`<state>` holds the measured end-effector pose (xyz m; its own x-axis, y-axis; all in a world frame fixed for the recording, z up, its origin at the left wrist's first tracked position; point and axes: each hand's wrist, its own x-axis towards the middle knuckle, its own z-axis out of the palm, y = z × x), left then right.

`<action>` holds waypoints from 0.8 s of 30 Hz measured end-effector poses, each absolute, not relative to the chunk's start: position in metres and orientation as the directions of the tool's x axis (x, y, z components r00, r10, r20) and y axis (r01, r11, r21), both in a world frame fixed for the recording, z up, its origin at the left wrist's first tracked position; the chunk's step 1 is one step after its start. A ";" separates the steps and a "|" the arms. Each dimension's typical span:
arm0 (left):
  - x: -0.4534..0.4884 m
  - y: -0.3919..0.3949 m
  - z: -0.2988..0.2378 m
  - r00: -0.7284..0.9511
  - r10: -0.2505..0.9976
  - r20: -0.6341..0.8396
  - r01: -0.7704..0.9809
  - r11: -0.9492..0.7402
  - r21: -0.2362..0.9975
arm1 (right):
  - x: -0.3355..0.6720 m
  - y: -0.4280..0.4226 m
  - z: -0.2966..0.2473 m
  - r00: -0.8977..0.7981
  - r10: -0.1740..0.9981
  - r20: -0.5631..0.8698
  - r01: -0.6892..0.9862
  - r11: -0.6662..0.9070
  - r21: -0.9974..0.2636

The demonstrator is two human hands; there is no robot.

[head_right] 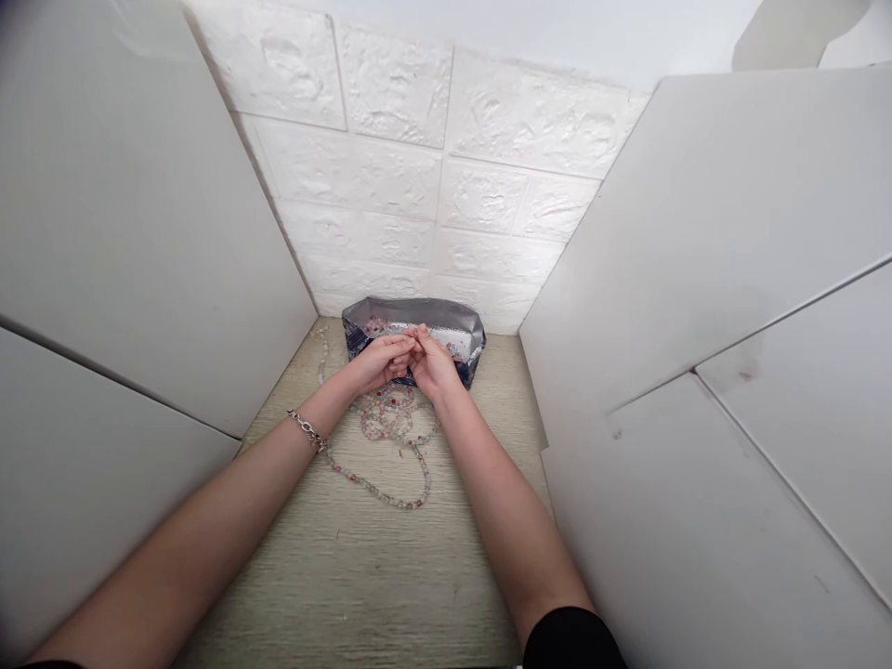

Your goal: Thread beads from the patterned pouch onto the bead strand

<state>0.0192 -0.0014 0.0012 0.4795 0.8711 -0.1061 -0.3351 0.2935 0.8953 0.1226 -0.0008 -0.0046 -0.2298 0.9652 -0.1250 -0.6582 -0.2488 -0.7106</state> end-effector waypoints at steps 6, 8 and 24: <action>0.019 -0.001 0.000 0.469 0.877 -0.103 -0.349 0.291 0.891 | 0.122 0.000 -0.004 -0.232 0.965 -0.121 -0.645 -0.246 -0.723; 0.019 -0.001 -0.001 0.474 0.875 -0.101 -0.352 0.293 0.889 | 0.122 -0.001 -0.004 -0.244 0.962 -0.124 -0.632 -0.254 -0.732; 0.018 0.002 -0.003 0.414 0.906 -0.091 -0.409 0.275 0.870 | 0.125 -0.002 0.006 -0.096 0.995 0.037 -0.357 0.001 -0.934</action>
